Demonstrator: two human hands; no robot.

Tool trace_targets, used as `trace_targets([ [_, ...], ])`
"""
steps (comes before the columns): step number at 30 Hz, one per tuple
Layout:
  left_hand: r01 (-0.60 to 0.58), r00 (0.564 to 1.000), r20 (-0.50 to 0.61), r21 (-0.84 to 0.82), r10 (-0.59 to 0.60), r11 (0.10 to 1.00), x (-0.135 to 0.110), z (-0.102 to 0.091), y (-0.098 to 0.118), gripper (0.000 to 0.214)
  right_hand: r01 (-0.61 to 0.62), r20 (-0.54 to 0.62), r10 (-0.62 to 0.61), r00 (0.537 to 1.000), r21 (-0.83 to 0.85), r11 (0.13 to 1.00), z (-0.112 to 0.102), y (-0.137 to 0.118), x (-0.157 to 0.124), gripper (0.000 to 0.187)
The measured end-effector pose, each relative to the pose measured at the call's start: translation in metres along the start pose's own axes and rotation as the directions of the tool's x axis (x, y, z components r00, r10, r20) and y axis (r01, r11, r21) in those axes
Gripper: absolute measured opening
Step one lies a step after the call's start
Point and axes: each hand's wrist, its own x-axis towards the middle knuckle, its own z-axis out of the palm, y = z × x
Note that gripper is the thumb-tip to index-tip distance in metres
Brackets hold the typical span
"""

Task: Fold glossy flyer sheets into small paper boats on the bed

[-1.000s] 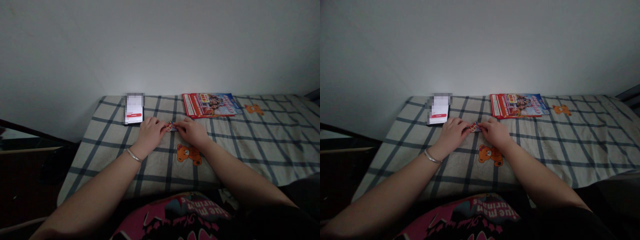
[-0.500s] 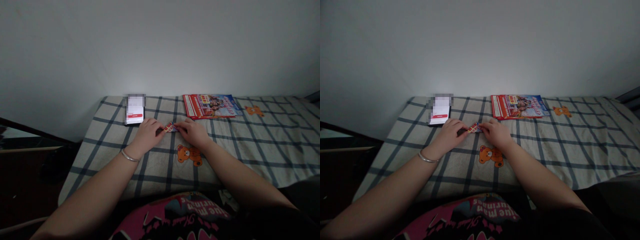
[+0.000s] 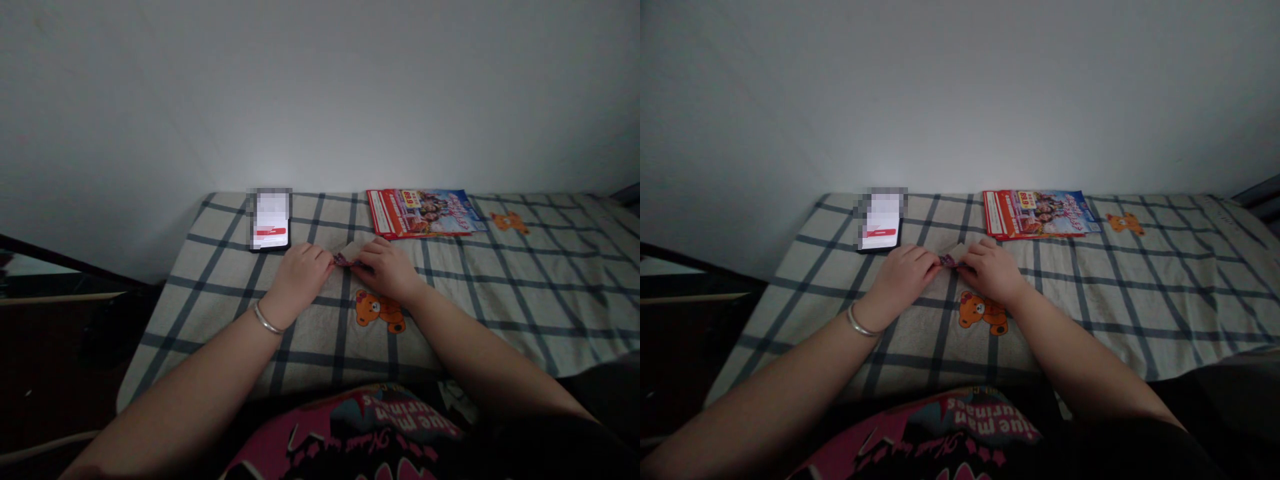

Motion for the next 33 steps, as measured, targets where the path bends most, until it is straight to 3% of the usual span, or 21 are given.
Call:
trace_targets([
  [8, -0.043, 0.999, 0.007, 0.106, 0.042, 0.993, 0.0, -0.003, 0.006, 0.014, -0.108, 0.032, 0.105, 0.994, 0.137, 0.985, 0.002, 0.0, -0.001, 0.014],
  [16, -0.122, 0.991, 0.079, 0.171, 0.11, 0.978, 0.0, -0.007, 0.013, 0.019, -0.097, 0.075, 0.085, 0.994, 0.176, 0.98, -0.003, -0.002, 0.001, 0.012],
  [26, -0.016, 0.995, 0.101, 0.059, 0.01, 0.998, -0.007, -0.008, 0.014, 0.016, -0.129, 0.148, 0.084, 0.985, 0.328, 0.936, 0.0, 0.002, 0.003, 0.017],
  [33, 0.063, 0.99, 0.129, 0.003, -0.062, 0.998, -0.004, -0.006, 0.015, 0.021, -0.258, 0.14, 0.233, 0.962, 0.203, 0.945, 0.0, -0.005, 0.006, 0.019],
])
